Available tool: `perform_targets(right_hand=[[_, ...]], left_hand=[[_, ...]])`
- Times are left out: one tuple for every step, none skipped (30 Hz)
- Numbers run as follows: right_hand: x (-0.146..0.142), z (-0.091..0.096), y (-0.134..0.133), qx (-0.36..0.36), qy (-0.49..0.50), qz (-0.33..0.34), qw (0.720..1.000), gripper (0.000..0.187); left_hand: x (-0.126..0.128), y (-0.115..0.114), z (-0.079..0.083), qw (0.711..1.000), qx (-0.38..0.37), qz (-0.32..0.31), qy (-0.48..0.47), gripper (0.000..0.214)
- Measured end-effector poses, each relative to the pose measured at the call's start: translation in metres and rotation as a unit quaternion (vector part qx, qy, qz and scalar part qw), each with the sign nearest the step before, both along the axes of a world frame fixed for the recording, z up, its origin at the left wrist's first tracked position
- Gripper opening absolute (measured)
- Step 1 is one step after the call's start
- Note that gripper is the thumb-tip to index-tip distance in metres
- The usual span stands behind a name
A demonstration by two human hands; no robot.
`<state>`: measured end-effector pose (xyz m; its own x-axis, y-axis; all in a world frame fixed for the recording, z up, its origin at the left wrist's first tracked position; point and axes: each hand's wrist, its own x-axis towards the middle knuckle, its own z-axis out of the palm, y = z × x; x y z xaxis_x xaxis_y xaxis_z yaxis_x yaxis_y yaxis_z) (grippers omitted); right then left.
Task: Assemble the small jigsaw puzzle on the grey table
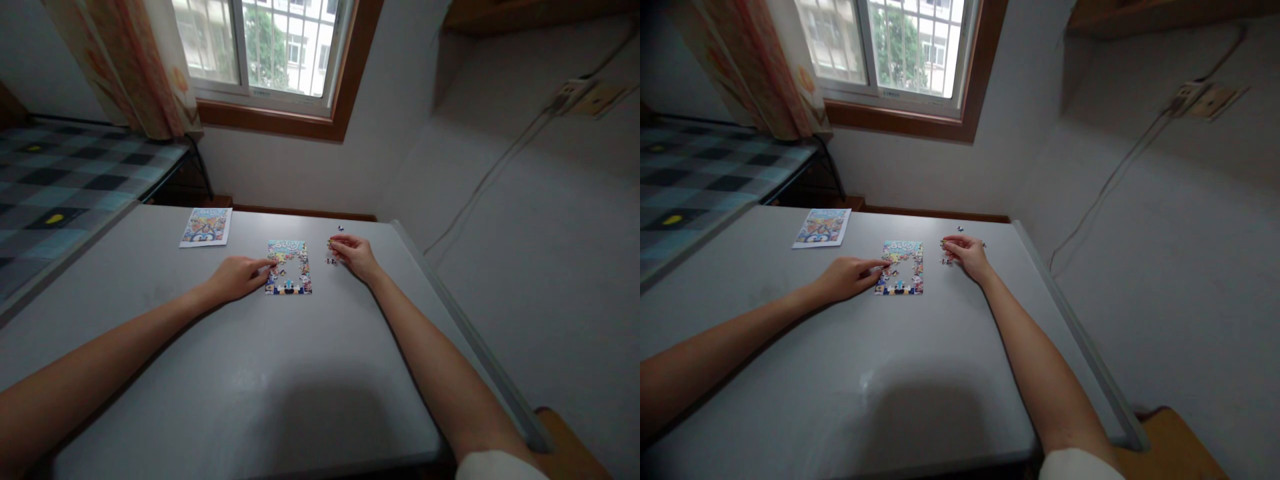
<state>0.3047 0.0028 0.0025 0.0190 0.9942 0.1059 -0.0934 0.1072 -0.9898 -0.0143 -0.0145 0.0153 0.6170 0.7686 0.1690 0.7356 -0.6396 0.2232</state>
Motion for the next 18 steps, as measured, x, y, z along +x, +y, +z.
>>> perform_targets(right_hand=[[-0.0018, -0.0008, -0.0005, -0.006, -0.002, 0.009, 1.0, 0.04], [-0.003, -0.0019, -0.0008, -0.009, -0.004, 0.014, 1.0, 0.04], [-0.0036, -0.003, -0.0008, -0.009, -0.004, 0.016, 1.0, 0.039], [-0.0038, -0.0041, -0.0006, -0.009, -0.003, 0.016, 1.0, 0.039], [-0.0036, -0.005, -0.0003, -0.01, -0.001, 0.016, 1.0, 0.039], [-0.0033, -0.0055, 0.0, -0.012, 0.0, 0.017, 1.0, 0.039], [-0.0031, -0.0055, 0.0002, -0.015, 0.0, 0.017, 1.0, 0.039], [-0.0029, -0.0052, 0.0003, -0.019, 0.002, 0.017, 1.0, 0.039], [-0.0029, -0.0046, 0.0003, -0.022, 0.003, 0.016, 1.0, 0.039], [-0.003, -0.0038, 0.0002, -0.024, 0.005, 0.015, 1.0, 0.039], [-0.0033, -0.003, 0.0001, -0.025, 0.007, 0.013, 1.0, 0.039], [-0.0036, -0.0023, -0.0001, -0.026, 0.01, 0.012, 1.0, 0.039], [-0.004, -0.0017, -0.0002, -0.026, 0.011, 0.01, 1.0, 0.039], [-0.0045, -0.0012, -0.0003, -0.027, 0.013, 0.009, 1.0, 0.038], [-0.0049, -0.0009, -0.0003, -0.027, 0.014, 0.008, 1.0, 0.038], [-0.0053, -0.0007, -0.0002, -0.027, 0.014, 0.007, 1.0, 0.038], [-0.0057, -0.0006, -0.0001, -0.026, 0.014, 0.007, 1.0, 0.039], [-0.006, -0.0006, -0.0001, -0.026, 0.013, 0.007, 1.0, 0.039]], left_hand=[[-0.0001, 0.0001, -0.0002, 1.0, 0.0, 0.0, -0.001, 0.043], [-0.0001, 0.0001, -0.0003, 1.0, 0.0, -0.001, -0.001, 0.043], [-0.0001, 0.0001, -0.0002, 1.0, -0.001, -0.001, -0.002, 0.043], [0.0, 0.0001, 0.0, 1.0, -0.003, -0.001, -0.001, 0.044], [0.0, 0.0001, 0.0002, 1.0, -0.005, -0.001, -0.001, 0.044], [0.0001, 0.0, 0.0005, 1.0, -0.006, 0.001, -0.001, 0.044], [0.0002, 0.0, 0.0008, 1.0, -0.007, 0.003, 0.0, 0.044], [0.0003, 0.0, 0.0011, 1.0, -0.007, 0.004, 0.001, 0.044], [0.0003, -0.0001, 0.0012, 1.0, -0.006, 0.005, 0.002, 0.044], [0.0004, 0.0, 0.0013, 1.0, -0.005, 0.005, 0.002, 0.044], [0.0003, 0.0, 0.0014, 1.0, -0.004, 0.006, 0.002, 0.044], [0.0003, 0.0, 0.0014, 1.0, -0.003, 0.007, 0.002, 0.043], [0.0002, 0.0001, 0.0013, 1.0, -0.003, 0.007, 0.002, 0.043], [0.0001, 0.0001, 0.0013, 1.0, -0.003, 0.007, 0.001, 0.043], [0.0001, 0.0001, 0.0012, 1.0, -0.004, 0.006, 0.001, 0.043], [0.0, 0.0001, 0.0011, 1.0, -0.004, 0.005, 0.001, 0.043], [0.0, 0.0001, 0.0011, 1.0, -0.004, 0.005, 0.001, 0.043], [0.0001, 0.0, 0.0011, 1.0, -0.004, 0.005, 0.001, 0.042]])
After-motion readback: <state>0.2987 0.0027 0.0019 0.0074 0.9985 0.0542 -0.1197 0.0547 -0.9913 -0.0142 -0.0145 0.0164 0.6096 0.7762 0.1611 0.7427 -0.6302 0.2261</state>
